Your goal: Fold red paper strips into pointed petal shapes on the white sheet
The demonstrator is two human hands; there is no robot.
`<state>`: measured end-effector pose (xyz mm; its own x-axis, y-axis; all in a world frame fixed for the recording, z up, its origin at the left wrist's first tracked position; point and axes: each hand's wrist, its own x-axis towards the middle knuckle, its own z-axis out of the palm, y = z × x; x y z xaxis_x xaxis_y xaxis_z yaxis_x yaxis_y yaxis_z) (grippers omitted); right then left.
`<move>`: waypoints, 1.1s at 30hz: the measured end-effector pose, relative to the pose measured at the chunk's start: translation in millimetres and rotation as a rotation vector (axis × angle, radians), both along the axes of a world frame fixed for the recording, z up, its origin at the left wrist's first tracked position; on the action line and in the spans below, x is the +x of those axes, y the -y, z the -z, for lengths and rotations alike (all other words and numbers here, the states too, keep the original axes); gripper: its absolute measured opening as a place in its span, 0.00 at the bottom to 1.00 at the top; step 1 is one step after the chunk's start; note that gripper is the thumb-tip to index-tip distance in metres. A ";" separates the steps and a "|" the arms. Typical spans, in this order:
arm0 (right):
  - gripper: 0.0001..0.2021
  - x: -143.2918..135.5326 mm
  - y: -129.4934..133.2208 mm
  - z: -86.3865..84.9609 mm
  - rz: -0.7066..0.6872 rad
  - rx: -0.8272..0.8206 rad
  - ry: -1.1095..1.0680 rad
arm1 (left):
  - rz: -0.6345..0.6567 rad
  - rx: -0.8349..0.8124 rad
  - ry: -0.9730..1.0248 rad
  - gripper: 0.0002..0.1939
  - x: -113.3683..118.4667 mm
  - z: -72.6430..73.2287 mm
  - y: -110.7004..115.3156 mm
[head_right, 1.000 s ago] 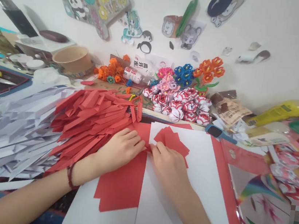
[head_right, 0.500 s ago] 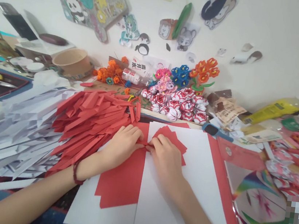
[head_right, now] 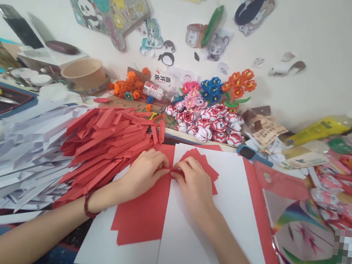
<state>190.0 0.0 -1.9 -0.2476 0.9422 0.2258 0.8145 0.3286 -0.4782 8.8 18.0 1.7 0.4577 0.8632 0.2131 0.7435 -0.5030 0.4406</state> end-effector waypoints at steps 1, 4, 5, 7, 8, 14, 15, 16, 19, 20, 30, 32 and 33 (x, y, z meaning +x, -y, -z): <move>0.02 0.3 -0.5 -0.2 -0.001 0.001 -0.022 | 0.001 -0.015 0.025 0.05 -0.4 -0.3 0.0; 0.05 1.3 -1.8 -0.7 -0.014 -0.010 -0.057 | 0.013 -0.056 0.094 0.05 -1.1 -0.7 0.0; 0.06 1.6 -2.1 -0.8 -0.022 -0.015 -0.061 | 0.017 -0.064 0.106 0.05 -1.2 -0.8 0.1; 0.05 2.1 -2.5 -0.7 -0.039 -0.019 -0.070 | 0.029 -0.062 0.105 0.05 -1.4 -1.1 0.1; 0.05 2.3 -2.6 -0.8 -0.047 -0.019 -0.079 | 0.041 -0.054 0.096 0.05 -1.4 -1.3 0.2; 0.05 2.1 -0.3 -5.1 -0.089 -0.048 -0.163 | 0.130 -0.056 0.132 0.08 -2.9 -2.0 0.4; 0.06 1.9 0.4 -6.3 -0.086 -0.047 -0.177 | 0.137 -0.068 0.157 0.09 -3.0 -2.1 0.7; 0.06 1.7 1.1 -7.4 -0.079 -0.044 -0.195 | 0.143 -0.078 0.182 0.09 -3.1 -2.4 1.0; 0.05 1.7 2.5 -9.7 -0.031 -0.056 -0.269 | 0.130 -0.081 0.218 0.09 -2.9 -3.9 1.5; 0.05 2.0 2.6 -10.2 -0.016 -0.073 -0.290 | 0.120 -0.077 0.215 0.10 -3.0 -4.5 1.3; 0.05 11.7 -1.1 -13.1 0.007 -0.197 -0.347 | 0.112 -0.072 0.191 0.12 -8.6 -8.0 -3.5; 0.05 12.0 -1.8 -12.0 -0.017 -0.205 -0.348 | 0.131 -0.062 0.163 0.13 -8.8 -8.3 -3.4; 0.05 11.9 -2.1 -11.2 -0.023 -0.205 -0.349 | 0.132 -0.052 0.141 0.13 -9.0 -8.0 -3.5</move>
<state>201.9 2.2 9.3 -0.2114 0.9714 0.1077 0.5852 0.2140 -0.7821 -0.2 21.4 9.7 0.5365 0.8090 0.2401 0.6014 -0.5662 0.5637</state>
